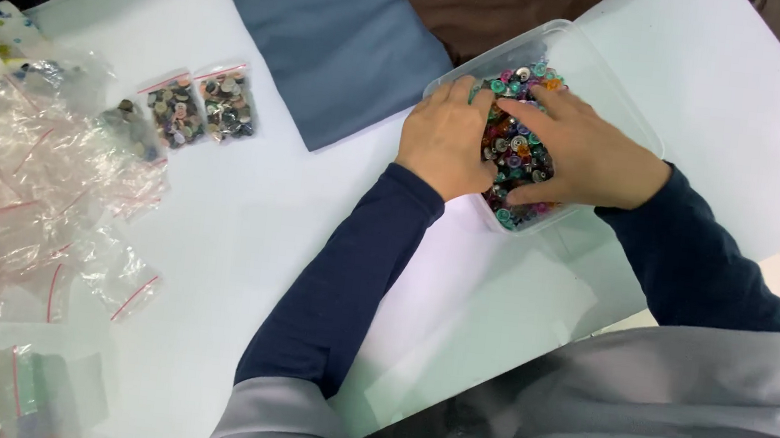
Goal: Sort small colored buttons from a container and place them into plastic bags
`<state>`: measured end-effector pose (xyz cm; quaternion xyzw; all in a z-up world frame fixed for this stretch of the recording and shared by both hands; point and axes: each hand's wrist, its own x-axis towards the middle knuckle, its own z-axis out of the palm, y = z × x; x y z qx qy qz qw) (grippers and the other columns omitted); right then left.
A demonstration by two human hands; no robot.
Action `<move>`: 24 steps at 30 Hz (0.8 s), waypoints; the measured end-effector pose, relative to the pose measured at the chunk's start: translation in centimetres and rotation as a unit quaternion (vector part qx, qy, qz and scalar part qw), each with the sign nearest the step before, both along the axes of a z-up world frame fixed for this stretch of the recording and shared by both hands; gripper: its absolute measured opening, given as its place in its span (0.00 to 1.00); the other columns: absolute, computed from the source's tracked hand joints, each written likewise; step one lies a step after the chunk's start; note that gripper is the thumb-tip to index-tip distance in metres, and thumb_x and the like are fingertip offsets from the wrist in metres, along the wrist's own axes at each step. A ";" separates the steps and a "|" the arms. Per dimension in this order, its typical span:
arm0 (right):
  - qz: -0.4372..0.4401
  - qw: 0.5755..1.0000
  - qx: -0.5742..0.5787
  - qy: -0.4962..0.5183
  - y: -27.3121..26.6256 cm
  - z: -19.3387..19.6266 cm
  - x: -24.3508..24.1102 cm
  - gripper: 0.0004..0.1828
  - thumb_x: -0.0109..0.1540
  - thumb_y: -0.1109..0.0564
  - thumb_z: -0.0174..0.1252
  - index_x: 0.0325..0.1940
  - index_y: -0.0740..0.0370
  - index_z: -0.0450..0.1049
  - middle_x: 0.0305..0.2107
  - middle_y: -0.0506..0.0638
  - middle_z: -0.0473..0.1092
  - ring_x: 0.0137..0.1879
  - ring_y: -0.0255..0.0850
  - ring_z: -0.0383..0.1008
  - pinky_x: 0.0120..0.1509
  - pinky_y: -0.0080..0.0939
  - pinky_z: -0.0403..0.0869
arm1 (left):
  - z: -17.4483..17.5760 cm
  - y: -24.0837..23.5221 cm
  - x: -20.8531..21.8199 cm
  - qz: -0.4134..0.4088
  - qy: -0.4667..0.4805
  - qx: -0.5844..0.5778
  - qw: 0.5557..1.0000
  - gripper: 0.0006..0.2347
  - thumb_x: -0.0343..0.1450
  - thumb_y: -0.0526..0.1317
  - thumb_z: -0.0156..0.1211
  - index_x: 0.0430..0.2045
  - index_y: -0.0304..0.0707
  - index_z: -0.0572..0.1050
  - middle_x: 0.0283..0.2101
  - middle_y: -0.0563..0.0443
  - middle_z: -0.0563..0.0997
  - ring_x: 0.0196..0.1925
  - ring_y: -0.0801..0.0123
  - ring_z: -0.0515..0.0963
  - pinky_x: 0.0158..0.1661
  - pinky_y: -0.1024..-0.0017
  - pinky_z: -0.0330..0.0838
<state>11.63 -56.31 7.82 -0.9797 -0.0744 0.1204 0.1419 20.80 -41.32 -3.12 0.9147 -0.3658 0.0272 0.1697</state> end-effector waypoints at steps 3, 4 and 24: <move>0.021 0.999 -0.016 -0.028 -0.9 -2.7 -0.3 0.66 0.44 0.36 0.77 0.79 0.58 0.55 0.71 0.76 0.49 0.73 0.81 0.50 0.73 0.77 0.54 | 1.1 -1.7 0.0 0.015 -0.009 0.148 0.989 0.35 0.50 0.54 0.73 0.52 0.45 0.70 0.52 0.44 0.73 0.57 0.47 0.73 0.55 0.55 0.67; 0.020 0.999 -0.017 -0.027 -0.9 -2.8 -0.1 0.66 0.44 0.36 0.77 0.79 0.58 0.55 0.71 0.76 0.49 0.73 0.81 0.50 0.73 0.77 0.54 | 1.0 -2.1 0.1 0.014 -0.007 0.147 0.989 0.35 0.50 0.54 0.73 0.52 0.45 0.70 0.52 0.44 0.73 0.57 0.47 0.73 0.55 0.55 0.67; -0.045 0.978 0.187 -0.080 -3.3 -6.9 1.6 0.28 0.58 0.57 0.69 0.60 0.62 0.68 0.45 0.68 0.71 0.48 0.73 0.75 0.45 0.68 0.75 | 2.4 -0.2 2.8 -0.125 0.096 -0.096 0.983 0.11 0.59 0.40 0.66 0.32 0.41 0.80 0.27 0.41 0.84 0.32 0.42 0.85 0.30 0.53 0.79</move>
